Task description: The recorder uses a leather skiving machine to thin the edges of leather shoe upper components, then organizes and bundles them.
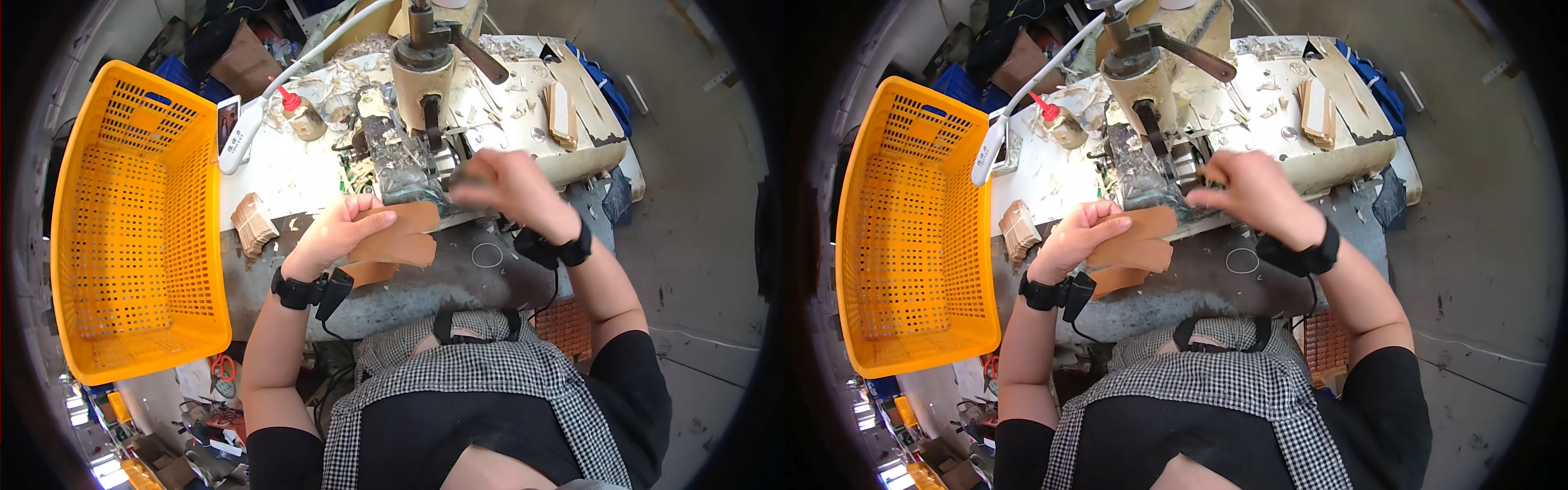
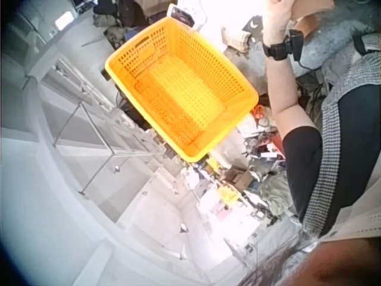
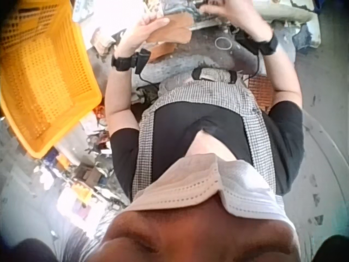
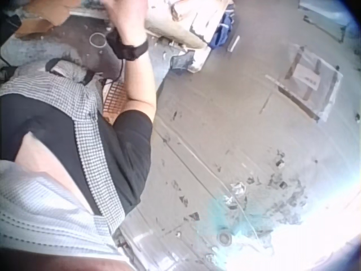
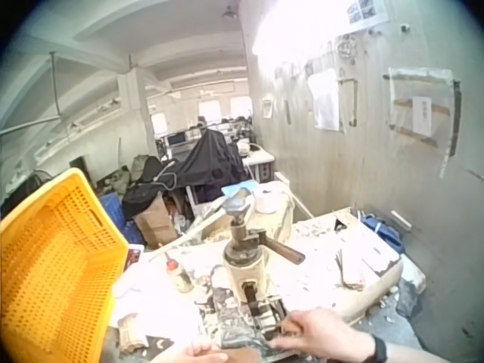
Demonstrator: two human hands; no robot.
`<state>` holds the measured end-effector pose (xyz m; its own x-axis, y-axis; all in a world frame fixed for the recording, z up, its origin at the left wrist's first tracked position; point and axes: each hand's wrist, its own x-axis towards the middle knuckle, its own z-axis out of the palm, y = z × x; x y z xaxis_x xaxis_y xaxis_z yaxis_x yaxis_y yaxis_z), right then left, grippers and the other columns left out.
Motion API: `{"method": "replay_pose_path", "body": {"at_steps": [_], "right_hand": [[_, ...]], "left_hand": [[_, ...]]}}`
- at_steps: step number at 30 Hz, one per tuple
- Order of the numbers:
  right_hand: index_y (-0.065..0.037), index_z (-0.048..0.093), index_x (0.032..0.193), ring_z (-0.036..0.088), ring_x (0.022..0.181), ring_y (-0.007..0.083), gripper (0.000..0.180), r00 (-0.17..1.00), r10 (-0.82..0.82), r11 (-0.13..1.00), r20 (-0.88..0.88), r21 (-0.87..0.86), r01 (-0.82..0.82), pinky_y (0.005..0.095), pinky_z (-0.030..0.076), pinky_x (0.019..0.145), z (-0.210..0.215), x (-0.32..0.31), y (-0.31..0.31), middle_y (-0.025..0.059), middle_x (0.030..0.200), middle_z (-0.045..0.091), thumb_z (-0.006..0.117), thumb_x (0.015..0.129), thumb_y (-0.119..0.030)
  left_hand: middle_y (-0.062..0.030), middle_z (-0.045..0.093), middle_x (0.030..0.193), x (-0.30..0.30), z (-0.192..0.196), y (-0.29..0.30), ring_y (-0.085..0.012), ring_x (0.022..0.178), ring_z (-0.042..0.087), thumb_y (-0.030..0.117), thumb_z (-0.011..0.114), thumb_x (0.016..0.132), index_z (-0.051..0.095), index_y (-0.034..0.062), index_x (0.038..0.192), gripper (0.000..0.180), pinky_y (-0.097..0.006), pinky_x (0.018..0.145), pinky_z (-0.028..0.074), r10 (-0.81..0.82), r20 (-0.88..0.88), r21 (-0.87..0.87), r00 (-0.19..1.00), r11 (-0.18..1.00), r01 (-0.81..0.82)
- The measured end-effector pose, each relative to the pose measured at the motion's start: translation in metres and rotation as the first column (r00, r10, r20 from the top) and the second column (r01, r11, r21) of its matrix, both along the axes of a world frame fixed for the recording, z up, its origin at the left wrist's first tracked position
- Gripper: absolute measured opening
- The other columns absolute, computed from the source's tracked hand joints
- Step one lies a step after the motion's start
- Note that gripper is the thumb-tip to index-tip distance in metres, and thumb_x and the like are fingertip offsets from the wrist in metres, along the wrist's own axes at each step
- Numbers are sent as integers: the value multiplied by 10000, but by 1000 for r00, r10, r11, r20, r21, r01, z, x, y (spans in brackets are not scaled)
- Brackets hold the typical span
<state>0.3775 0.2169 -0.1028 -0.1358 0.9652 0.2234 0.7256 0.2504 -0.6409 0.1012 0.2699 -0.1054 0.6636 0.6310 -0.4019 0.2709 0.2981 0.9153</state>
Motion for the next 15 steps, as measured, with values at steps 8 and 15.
{"method": "replay_pose_path", "body": {"at_steps": [8, 15], "right_hand": [[-18, 618, 849, 517, 573, 314, 110, 981, -87, 995, -175, -69, 76, 368, 443, 578, -3, -8, 5, 188, 681, 589, 642, 847, -126], [-8, 608, 795, 510, 549, 235, 334, 979, -163, 983, -121, -108, 151, 348, 422, 550, 20, 9, 14, 119, 599, 529, 733, 821, -317]], "left_hand": [[74, 581, 770, -5, -7, 0, 13, 678, 488, 200, 626, 938, 598, 68, 864, 154, -168, 612, 408, 2, -15, 16, 1000, 1000, -2], [71, 572, 741, -11, -11, -3, 10, 655, 474, 223, 640, 929, 596, 70, 835, 185, -176, 586, 394, 59, 36, -10, 998, 998, -59]]}}
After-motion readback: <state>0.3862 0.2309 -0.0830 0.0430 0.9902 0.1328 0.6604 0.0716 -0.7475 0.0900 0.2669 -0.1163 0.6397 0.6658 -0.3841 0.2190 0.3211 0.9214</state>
